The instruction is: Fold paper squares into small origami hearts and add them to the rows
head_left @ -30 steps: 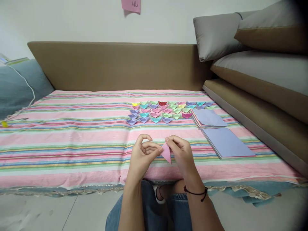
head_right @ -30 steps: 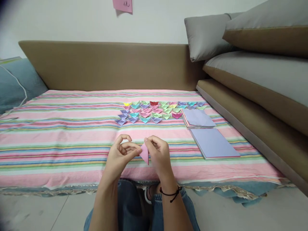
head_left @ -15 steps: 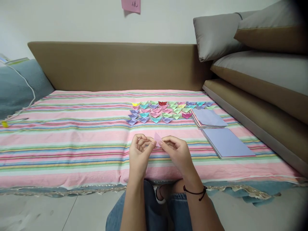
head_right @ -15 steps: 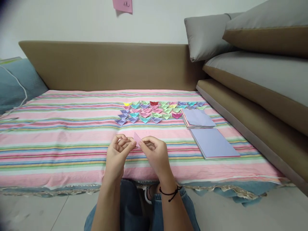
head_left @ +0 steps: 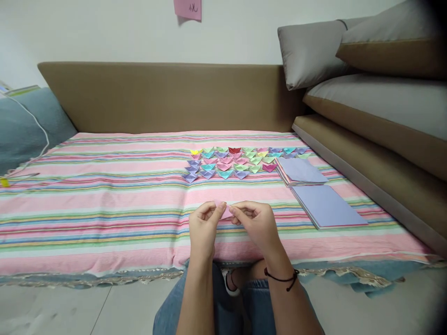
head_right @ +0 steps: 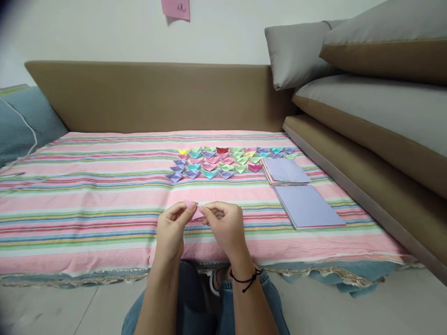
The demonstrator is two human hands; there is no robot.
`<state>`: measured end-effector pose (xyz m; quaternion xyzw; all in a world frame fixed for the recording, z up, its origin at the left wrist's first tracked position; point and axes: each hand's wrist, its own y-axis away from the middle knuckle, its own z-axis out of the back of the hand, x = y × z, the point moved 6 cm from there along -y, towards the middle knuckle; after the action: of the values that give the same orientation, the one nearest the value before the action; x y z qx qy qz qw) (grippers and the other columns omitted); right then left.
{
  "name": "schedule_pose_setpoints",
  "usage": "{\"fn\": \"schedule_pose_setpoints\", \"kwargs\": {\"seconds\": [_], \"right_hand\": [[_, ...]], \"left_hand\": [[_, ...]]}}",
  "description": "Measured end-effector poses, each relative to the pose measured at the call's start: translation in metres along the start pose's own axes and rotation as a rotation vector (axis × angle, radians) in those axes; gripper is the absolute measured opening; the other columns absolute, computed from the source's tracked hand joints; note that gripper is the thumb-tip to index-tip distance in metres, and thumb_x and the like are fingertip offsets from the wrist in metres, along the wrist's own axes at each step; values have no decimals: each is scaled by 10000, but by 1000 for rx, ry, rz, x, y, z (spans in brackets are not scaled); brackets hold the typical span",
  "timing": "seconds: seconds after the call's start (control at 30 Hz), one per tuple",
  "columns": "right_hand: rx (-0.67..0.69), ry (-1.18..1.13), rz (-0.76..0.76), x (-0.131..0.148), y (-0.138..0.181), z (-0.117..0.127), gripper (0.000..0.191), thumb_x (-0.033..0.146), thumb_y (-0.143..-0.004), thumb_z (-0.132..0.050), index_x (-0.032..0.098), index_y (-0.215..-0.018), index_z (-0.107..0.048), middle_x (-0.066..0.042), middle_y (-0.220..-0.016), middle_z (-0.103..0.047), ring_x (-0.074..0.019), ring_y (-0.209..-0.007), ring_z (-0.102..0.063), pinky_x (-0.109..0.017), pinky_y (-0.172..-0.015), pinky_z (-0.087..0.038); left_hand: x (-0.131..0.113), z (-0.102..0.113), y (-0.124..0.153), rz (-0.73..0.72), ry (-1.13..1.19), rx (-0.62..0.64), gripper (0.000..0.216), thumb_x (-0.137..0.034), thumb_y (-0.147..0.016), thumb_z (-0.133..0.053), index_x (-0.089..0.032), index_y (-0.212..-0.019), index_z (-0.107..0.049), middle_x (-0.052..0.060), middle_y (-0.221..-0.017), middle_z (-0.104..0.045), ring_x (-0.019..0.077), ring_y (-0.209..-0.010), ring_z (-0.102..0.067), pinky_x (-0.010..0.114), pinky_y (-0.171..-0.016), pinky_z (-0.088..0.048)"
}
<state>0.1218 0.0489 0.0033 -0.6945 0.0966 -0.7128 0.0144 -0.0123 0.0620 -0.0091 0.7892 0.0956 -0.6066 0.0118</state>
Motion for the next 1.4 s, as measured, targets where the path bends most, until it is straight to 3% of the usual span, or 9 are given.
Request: {"fn": "schedule_pose_setpoints", "kwargs": {"seconds": [0.13, 0.33, 0.53, 0.73, 0.9, 1.07, 1.23, 1.4], "right_hand": [[14, -64, -29, -2, -1, 2, 167, 328, -687, -709, 165, -716, -724, -23, -544, -659, -166, -517, -632, -269, -514, -521], [71, -223, -77, -4, -2, -3, 197, 325, -686, -707, 170, -806, -728, -28, -609, -697, -195, -560, -676, -361, -621, -582], [-80, -231, -31, -8, -4, 8, 164, 268, -711, -690, 175, -845, -710, -24, -662, -710, -179, -585, -677, -338, -644, -584], [-36, -167, -20, -6, -5, 8, 128, 233, -685, -700, 171, -798, -700, -28, -728, -714, -182, -714, -677, -290, -685, -554], [-41, -236, -73, -6, -5, 6, 137, 238, -617, -752, 163, -721, -702, -5, -635, -686, -141, -584, -627, -255, -584, -525], [-40, -379, -130, -8, -4, 3, 176, 261, -577, -787, 175, -717, -722, 4, -639, -693, -136, -588, -629, -267, -601, -547], [-36, -394, -113, -11, -5, 4, 173, 284, -615, -768, 183, -751, -737, -18, -741, -724, -155, -651, -656, -285, -623, -561], [-41, -354, -65, -10, -6, 7, 126, 252, -644, -746, 195, -756, -741, -20, -784, -738, -163, -728, -673, -285, -703, -558]], "left_hand": [[2, -2, 0, 23, -13, 3, 161, -310, -662, -721, -152, -656, -695, -13, -575, -593, 92, -552, -483, 208, -529, -372], [6, 1, -2, 62, 42, -24, 181, -311, -670, -720, -137, -717, -704, 5, -622, -619, 98, -592, -533, 203, -553, -426], [9, -1, -2, 148, 119, 32, 309, -265, -592, -777, -160, -857, -659, -7, -684, -646, 117, -617, -608, 239, -579, -520], [1, 4, -4, 42, -16, 37, 179, -241, -617, -757, -130, -735, -682, 16, -663, -661, 110, -567, -608, 229, -587, -517], [-3, -1, -4, -51, -35, 70, 165, -257, -678, -712, -150, -773, -629, -4, -715, -618, 101, -594, -592, 220, -579, -513], [-13, -6, 0, -173, -141, 70, 103, -239, -715, -673, -153, -738, -621, 7, -722, -620, 115, -652, -609, 205, -588, -513], [-11, -10, 2, -141, -177, 115, 144, -244, -700, -691, -148, -806, -671, 56, -841, -679, 162, -773, -646, 243, -670, -540], [-3, -14, 2, -57, -127, 205, 308, -227, -631, -751, -154, -912, -649, 64, -913, -674, 170, -753, -660, 272, -695, -552]]}}
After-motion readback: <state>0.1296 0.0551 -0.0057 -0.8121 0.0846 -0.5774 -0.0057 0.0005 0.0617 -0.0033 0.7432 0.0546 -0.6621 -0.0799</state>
